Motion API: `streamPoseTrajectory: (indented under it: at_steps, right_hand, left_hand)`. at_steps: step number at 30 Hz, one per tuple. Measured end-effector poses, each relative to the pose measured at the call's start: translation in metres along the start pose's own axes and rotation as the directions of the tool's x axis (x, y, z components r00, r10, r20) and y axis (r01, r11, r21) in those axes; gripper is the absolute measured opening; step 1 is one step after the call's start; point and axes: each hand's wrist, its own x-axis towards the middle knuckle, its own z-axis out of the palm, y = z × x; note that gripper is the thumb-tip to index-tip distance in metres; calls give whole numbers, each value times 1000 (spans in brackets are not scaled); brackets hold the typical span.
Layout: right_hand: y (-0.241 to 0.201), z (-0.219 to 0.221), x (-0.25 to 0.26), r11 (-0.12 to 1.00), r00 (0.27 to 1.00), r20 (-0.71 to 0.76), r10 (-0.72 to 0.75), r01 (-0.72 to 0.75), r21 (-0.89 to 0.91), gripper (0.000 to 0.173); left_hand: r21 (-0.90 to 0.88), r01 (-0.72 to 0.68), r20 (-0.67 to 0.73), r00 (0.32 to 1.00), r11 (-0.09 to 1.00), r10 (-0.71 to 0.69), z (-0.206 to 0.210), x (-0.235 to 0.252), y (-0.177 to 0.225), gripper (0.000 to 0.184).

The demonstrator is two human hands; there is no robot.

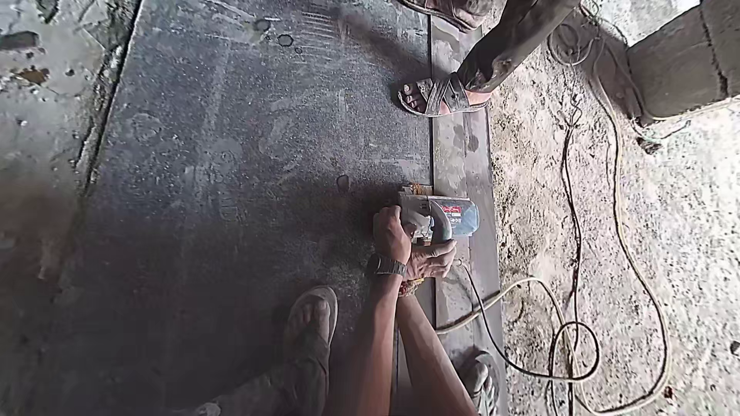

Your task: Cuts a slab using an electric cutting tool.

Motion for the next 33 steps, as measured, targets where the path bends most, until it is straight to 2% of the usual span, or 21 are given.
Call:
streamPoseTrajectory:
  at_steps: [1,3,11,17,28,33]
  right_hand:
    - [15,17,-7,991,978,-165,-130,131,-7,57]
    - [17,14,-9,981,973,-125,-194,193,-24,66]
    - [24,20,-14,986,985,-37,-168,168,-10,73]
    - [19,19,-10,978,976,-77,-203,206,28,78]
    - [5,27,-2,982,969,-160,-187,189,-1,65]
    - [4,26,0,975,967,-124,-222,222,-20,63]
  left_hand:
    - [1,2,1,1000,1000,-2,0,0,1,46]
    - [-5,7,6,1000,1000,-7,-2,1,2,46]
    - [9,30,24,999,999,-31,-1,7,3,47]
    - [17,43,21,999,999,-43,-4,9,7,48]
    - [7,65,51,997,998,-65,-8,17,11,49]
    - [-5,49,25,998,999,-49,-8,20,12,48]
